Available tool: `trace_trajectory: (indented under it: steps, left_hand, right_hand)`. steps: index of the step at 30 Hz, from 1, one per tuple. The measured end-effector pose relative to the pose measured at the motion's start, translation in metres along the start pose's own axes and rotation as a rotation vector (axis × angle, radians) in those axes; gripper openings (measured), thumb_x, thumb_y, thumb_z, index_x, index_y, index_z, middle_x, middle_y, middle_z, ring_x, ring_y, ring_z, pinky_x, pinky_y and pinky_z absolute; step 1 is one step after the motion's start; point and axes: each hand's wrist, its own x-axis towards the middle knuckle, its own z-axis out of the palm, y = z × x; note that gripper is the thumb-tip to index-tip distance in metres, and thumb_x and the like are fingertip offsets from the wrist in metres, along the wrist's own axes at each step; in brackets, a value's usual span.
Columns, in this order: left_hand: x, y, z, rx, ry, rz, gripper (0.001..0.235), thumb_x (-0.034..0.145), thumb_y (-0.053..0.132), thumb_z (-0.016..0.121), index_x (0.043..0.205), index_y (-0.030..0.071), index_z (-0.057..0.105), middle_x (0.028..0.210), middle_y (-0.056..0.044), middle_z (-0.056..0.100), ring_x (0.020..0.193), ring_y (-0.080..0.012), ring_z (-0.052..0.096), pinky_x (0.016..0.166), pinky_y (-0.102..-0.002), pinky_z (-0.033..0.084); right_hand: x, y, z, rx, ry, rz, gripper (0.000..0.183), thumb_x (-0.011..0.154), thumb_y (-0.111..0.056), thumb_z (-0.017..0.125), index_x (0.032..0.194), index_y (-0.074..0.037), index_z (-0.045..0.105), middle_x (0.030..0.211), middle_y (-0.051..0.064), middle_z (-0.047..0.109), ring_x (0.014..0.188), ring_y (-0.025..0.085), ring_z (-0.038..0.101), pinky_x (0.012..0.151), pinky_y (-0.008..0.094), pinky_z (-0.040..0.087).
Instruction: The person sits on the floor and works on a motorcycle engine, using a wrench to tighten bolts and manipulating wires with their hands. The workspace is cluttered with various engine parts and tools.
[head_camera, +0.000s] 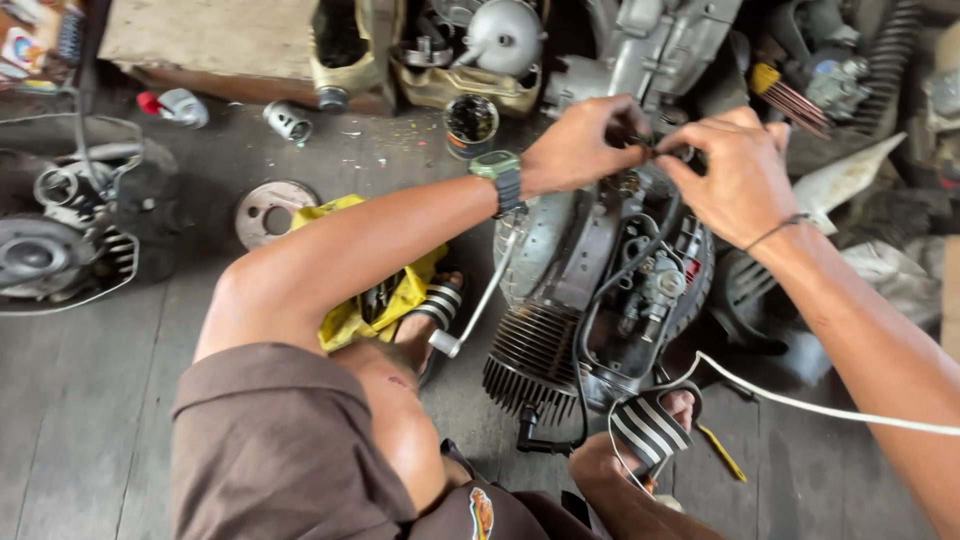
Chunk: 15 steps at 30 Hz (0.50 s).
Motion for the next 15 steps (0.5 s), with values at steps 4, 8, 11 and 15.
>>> trace_trajectory:
  steps: [4,8,11,15]
  left_hand:
    - [0.006,-0.01,0.001,0.014,-0.03,-0.018,0.019,0.08,0.015,0.076,0.096,0.01,0.068,0.089,-0.001,0.075,0.078,-0.0101,0.071,0.069,-0.024,0.059]
    - [0.008,-0.01,-0.001,-0.015,-0.068,0.044,0.017,0.082,0.016,0.075,0.097,0.013,0.068,0.086,0.002,0.073,0.074,-0.0088,0.067,0.068,-0.024,0.056]
    - [0.012,-0.012,-0.002,0.008,-0.117,0.118,0.014,0.084,0.014,0.074,0.098,0.013,0.07,0.084,0.002,0.074,0.07,-0.0079,0.066,0.065,-0.023,0.055]
    - [0.01,-0.012,-0.003,0.02,-0.149,0.197,0.014,0.085,0.012,0.073,0.098,0.01,0.073,0.088,0.0,0.078,0.075,-0.0098,0.069,0.069,-0.024,0.057]
  right_hand:
    - [0.006,0.006,-0.004,0.024,-0.056,-0.013,0.007,0.098,-0.019,0.076,0.103,-0.013,0.078,0.078,0.005,0.068,0.083,0.023,0.057,0.093,0.041,0.027]
    - [0.007,0.006,-0.011,-0.414,0.073,-0.282,0.008,0.103,-0.025,0.076,0.11,-0.022,0.078,0.108,-0.011,0.077,0.096,0.011,0.065,0.101,0.034,0.036]
    - [0.004,0.007,-0.013,-0.629,0.14,-0.389,0.011,0.103,-0.03,0.076,0.114,-0.03,0.076,0.117,-0.02,0.076,0.102,0.002,0.064,0.105,0.031,0.038]
    - [-0.002,0.005,-0.014,-0.71,0.174,-0.457,0.01,0.101,-0.031,0.074,0.111,-0.033,0.073,0.119,-0.024,0.074,0.102,0.0,0.062,0.106,0.03,0.039]
